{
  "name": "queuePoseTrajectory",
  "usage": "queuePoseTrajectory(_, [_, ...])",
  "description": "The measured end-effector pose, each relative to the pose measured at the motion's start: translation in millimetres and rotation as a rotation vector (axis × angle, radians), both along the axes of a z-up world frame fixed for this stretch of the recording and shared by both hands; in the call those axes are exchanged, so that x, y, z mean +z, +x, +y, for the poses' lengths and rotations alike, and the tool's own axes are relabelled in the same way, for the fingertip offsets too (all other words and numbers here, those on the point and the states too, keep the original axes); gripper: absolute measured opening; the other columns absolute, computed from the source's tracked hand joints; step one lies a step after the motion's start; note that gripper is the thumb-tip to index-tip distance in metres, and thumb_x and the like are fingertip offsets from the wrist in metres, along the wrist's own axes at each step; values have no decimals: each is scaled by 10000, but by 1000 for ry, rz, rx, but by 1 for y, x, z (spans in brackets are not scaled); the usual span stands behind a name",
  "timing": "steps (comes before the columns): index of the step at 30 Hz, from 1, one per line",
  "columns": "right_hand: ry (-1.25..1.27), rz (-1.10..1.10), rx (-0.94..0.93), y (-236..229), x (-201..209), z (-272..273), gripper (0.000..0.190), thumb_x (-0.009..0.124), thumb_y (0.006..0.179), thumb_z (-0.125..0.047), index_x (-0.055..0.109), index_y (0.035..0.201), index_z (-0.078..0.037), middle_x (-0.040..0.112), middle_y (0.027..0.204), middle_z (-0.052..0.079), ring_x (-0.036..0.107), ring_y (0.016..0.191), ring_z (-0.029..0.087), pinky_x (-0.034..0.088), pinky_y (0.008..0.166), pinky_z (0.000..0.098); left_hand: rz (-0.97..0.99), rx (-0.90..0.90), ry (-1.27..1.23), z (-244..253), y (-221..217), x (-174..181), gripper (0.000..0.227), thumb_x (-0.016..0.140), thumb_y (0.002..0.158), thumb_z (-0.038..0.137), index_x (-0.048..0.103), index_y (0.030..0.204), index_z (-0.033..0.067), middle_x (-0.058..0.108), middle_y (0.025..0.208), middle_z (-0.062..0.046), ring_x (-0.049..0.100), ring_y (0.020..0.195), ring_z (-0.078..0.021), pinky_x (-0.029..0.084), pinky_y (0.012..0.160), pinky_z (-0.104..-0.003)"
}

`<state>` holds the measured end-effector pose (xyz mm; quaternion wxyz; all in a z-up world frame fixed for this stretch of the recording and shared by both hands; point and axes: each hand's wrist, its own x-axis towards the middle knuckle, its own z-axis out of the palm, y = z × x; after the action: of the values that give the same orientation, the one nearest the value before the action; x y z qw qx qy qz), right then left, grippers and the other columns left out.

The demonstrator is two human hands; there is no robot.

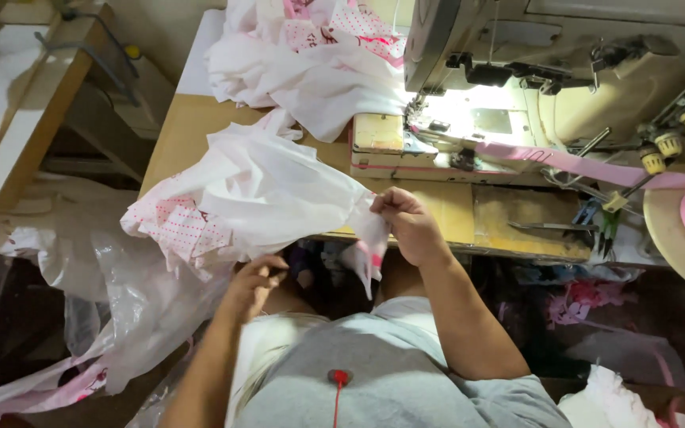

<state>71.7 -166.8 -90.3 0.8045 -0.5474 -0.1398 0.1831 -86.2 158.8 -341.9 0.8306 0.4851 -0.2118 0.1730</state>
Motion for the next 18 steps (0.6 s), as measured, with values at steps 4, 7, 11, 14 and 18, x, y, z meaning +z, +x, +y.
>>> queuePoseTrajectory(4, [-61,11,0,-16,18,1,199,531,818,88,681,926,17,534,605,23,488,451,68,354,421,164,455,103,-448,-31,-39,130,326,476,779,-170,669,992,-18,672,1032,-99,576,1047,-250,384,1105,-587])
queuePoseTrajectory(7, [-249,-31,23,-31,22,-9,219,530,875,19,723,971,-20,632,773,25,566,665,81,431,615,183,542,132,-435,-25,-42,136,257,499,799,-91,617,1026,-120,698,995,-142,632,942,-238,515,1000,-452])
queuePoseTrajectory(11, [-512,-311,266,-49,43,-30,277,690,893,-207,735,1103,-32,711,926,152,625,895,227,485,822,369,519,48,-301,-17,-27,196,305,500,798,-12,601,1060,-133,633,998,-192,641,724,-216,577,683,-336])
queuePoseTrajectory(14, [-521,-298,482,-58,59,-27,276,737,879,-221,734,1098,-54,724,923,117,632,893,213,513,815,383,400,-29,-301,-30,38,257,383,473,820,2,556,1176,-116,591,1098,-208,642,715,-217,569,660,-314])
queuePoseTrajectory(18, [-121,167,299,-41,-13,-37,68,711,754,69,736,718,17,662,607,81,632,547,152,493,566,292,237,-130,-235,-89,158,330,537,526,839,-27,511,1376,-15,581,1419,-148,707,1111,-324,567,1031,-446])
